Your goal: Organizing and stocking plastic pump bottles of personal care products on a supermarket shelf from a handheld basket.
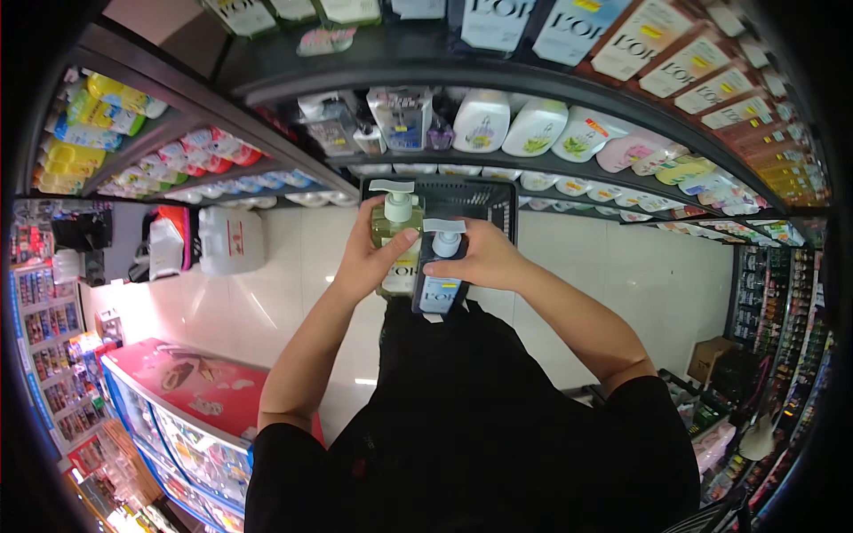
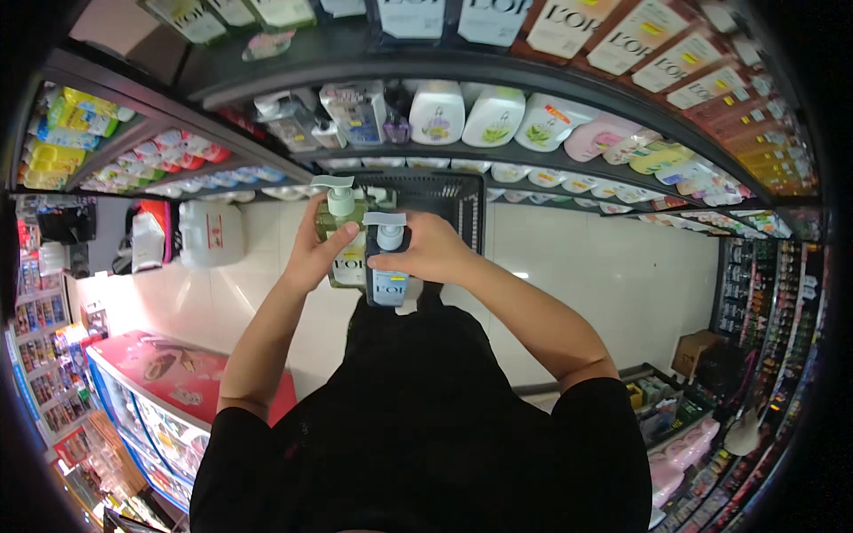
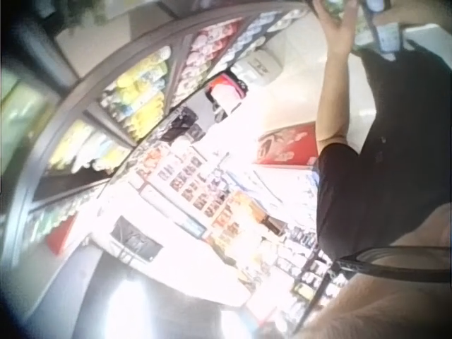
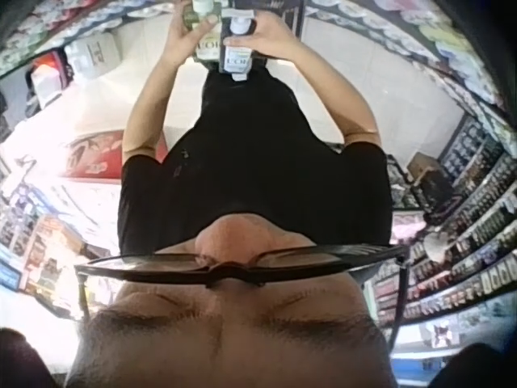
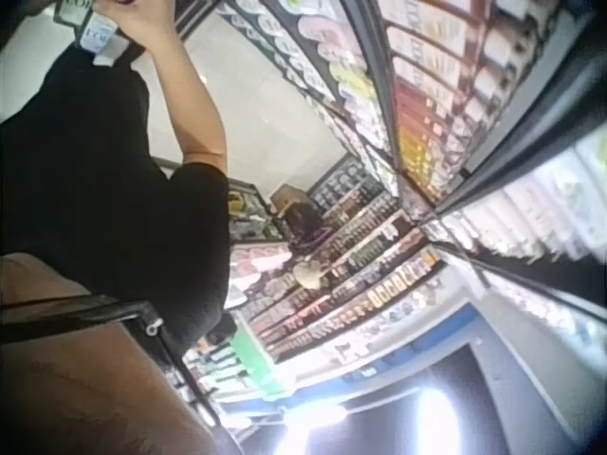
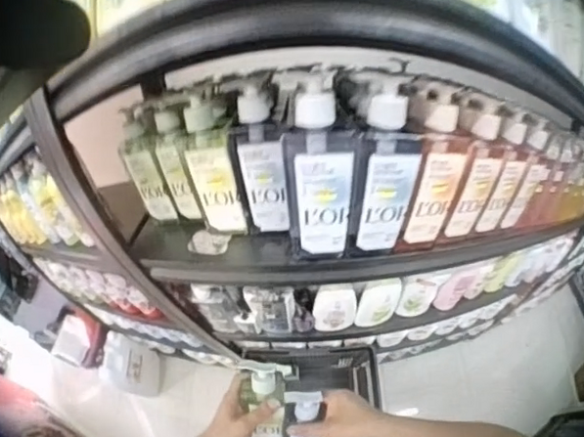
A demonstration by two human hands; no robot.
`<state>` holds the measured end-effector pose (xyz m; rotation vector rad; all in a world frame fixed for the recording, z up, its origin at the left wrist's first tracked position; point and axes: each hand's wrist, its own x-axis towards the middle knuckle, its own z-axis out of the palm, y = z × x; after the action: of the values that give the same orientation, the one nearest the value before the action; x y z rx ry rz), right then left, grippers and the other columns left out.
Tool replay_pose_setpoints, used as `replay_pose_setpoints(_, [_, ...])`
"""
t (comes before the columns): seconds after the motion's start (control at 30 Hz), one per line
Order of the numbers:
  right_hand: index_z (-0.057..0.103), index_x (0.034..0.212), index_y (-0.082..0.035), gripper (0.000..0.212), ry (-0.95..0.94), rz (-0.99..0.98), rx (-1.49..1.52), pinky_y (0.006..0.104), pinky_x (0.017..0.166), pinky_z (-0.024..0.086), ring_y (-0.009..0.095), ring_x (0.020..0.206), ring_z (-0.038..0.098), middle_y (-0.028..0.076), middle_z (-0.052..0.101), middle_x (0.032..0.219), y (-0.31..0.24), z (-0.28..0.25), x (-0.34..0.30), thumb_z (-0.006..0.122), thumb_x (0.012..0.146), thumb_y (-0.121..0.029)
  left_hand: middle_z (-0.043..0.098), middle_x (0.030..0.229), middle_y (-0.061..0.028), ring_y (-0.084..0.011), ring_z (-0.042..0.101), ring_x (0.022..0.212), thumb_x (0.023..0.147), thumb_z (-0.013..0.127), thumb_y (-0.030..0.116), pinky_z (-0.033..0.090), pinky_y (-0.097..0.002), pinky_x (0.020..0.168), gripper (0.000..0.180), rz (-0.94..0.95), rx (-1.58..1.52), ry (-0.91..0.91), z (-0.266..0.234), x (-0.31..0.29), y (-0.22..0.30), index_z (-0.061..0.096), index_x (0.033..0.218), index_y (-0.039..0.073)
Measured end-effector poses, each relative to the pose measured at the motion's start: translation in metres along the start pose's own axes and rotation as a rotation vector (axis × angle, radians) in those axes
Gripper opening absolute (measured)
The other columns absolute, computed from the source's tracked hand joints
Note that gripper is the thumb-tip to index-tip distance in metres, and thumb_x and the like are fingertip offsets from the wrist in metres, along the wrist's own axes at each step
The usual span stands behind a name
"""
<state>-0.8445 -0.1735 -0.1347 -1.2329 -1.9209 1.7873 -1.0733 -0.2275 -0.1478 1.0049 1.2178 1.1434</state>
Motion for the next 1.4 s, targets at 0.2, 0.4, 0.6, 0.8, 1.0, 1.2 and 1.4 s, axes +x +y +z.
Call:
replay_pose_setpoints(0.2, [0.068, 0.118, -0.005, 0.061, 0.05, 0.059, -0.14, 0.0369, 0.085, 0.058, 0.027, 0.094, 0.076, 0.012, 0.077, 0.103, 0.045, 0.034, 0.016, 0.092, 0.072, -0.035, 0.069, 0.118, -0.0082, -0.0155, 0.067, 0.109, 0.089, 0.083, 0.009, 0.054, -0.0332, 0.095, 0.05, -0.083, 0.056, -0.137, -0.034, 0.004, -0.053, 0.057, 0.131, 0.002])
replay_pose_setpoints(0.4, [0.067, 0.113, -0.01, 0.053, 0.186, 0.07, -0.245, 0.045, 0.082, 0.058, 0.037, 0.094, 0.074, 0.015, 0.076, 0.101, 0.103, 0.05, 0.052, 0.089, 0.071, -0.033, 0.075, 0.104, -0.0109, -0.022, 0.074, 0.097, 0.076, 0.091, 0.021, 0.057, -0.0342, 0.088, 0.051, -0.039, 0.66, -0.231, -0.051, 0.034, -0.082, 0.067, 0.118, 0.005])
replay_pose_setpoints(0.6, [0.065, 0.116, -0.013, 0.051, 0.392, 0.074, -0.288, 0.044, 0.077, 0.058, 0.036, 0.091, 0.074, 0.016, 0.075, 0.1, 0.194, 0.065, 0.081, 0.089, 0.074, -0.029, 0.075, 0.108, -0.0129, -0.036, 0.071, 0.098, 0.07, 0.09, 0.019, 0.058, -0.0446, 0.087, 0.052, 0.077, 0.815, -0.232, -0.06, 0.064, -0.2, 0.069, 0.117, 0.011])
replay_pose_setpoints(0.8, [0.069, 0.12, -0.01, 0.056, 0.418, 0.165, -0.406, 0.0439, 0.084, 0.058, 0.036, 0.098, 0.073, 0.016, 0.076, 0.107, 0.271, 0.057, 0.116, 0.091, 0.072, -0.03, 0.074, 0.113, -0.012, -0.0352, 0.068, 0.109, 0.071, 0.089, 0.016, 0.056, -0.0437, 0.094, 0.051, 0.043, 0.666, -0.084, -0.042, 0.092, -0.282, 0.071, 0.119, 0.011])
replay_pose_setpoints(1.0, [0.072, 0.125, -0.005, 0.061, 0.479, 0.19, -0.545, 0.0429, 0.094, 0.057, 0.037, 0.11, 0.071, 0.019, 0.072, 0.123, 0.33, 0.035, 0.137, 0.09, 0.075, -0.035, 0.073, 0.109, -0.0091, -0.0329, 0.067, 0.11, 0.074, 0.088, 0.02, 0.055, -0.0438, 0.094, 0.047, -0.041, 0.646, 0.039, -0.002, 0.121, -0.344, 0.069, 0.117, 0.017])
replay_pose_setpoints(1.2, [0.069, 0.132, -0.011, 0.057, 0.379, 0.222, -0.623, 0.0462, 0.09, 0.058, 0.039, 0.104, 0.072, 0.017, 0.075, 0.117, 0.348, 0.029, 0.166, 0.084, 0.082, -0.033, 0.074, 0.108, -0.0137, -0.0373, 0.067, 0.107, 0.077, 0.085, 0.015, 0.056, -0.0449, 0.094, 0.04, 0.054, 0.703, 0.028, 0.006, 0.139, -0.394, 0.07, 0.114, 0.015])
replay_pose_setpoints(1.4, [0.067, 0.132, -0.013, 0.051, 0.418, 0.209, -0.629, 0.0472, 0.087, 0.058, 0.038, 0.103, 0.072, 0.015, 0.072, 0.125, 0.363, 0.004, 0.172, 0.08, 0.085, -0.027, 0.074, 0.106, -0.0104, -0.032, 0.07, 0.106, 0.081, 0.075, 0.01, 0.057, -0.0426, 0.091, 0.025, 0.352, 0.909, -0.015, 0.036, 0.168, -0.366, 0.07, 0.106, 0.008])
